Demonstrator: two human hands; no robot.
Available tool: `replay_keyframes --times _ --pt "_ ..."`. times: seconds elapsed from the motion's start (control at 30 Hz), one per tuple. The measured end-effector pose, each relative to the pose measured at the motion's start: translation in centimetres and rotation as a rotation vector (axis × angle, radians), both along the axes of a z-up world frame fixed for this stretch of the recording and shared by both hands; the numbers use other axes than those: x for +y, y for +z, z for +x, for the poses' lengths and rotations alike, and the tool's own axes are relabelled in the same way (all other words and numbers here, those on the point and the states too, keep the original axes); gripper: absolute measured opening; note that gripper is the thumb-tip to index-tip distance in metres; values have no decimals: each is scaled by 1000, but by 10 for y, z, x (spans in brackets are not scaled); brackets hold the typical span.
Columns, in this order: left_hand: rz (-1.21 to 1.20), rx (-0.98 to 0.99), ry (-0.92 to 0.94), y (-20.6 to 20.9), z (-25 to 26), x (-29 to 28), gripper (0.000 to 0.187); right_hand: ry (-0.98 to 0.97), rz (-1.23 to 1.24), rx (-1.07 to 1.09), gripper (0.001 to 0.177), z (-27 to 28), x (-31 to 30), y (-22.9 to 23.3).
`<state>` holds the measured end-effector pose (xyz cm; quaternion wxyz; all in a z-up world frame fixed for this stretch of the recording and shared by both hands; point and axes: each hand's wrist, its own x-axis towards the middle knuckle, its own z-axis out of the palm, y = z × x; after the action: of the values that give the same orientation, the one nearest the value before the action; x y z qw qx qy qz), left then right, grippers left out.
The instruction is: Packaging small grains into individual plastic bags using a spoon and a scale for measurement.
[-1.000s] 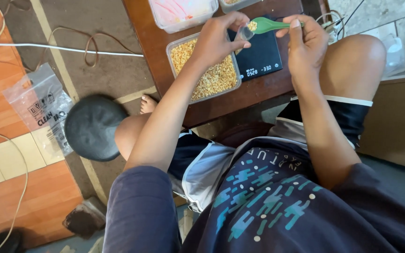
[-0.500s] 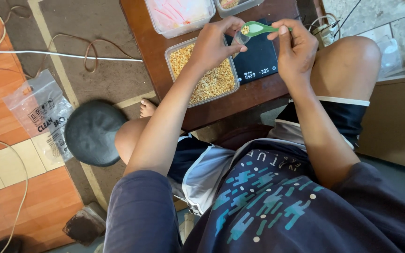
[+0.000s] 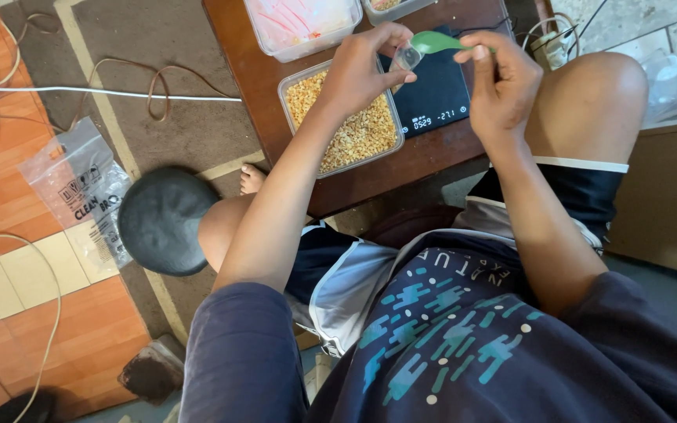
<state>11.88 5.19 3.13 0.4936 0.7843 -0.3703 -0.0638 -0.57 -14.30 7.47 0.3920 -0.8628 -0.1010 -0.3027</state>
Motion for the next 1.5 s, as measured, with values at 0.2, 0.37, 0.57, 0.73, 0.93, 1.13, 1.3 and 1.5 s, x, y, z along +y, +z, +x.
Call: replay_keyframes --times 0.2,0.37,0.57,0.73,0.93,1.13,1.3,1.5 --pt "-6 41 12 -5 1 1 48 22 166 25 28 -14 2 -7" --pt "-110 -7 -33 -5 2 3 48 83 56 202 17 -16 15 -31" --pt "-96 -45 -33 -8 5 3 49 112 3 322 23 -20 35 -40" --pt "-107 -69 -31 -11 6 1 44 85 106 453 21 -21 43 -50" --pt "-80 -53 -13 -15 6 1 45 -39 234 504 23 -18 38 -51" --pt "-107 -61 -25 -11 6 2 44 -47 267 440 24 -20 35 -48" --pt "-83 -58 -18 -14 6 0 46 -95 288 447 21 -20 32 -45" --pt "-66 -51 -3 -15 7 -1 48 -117 654 571 22 -19 9 -44"
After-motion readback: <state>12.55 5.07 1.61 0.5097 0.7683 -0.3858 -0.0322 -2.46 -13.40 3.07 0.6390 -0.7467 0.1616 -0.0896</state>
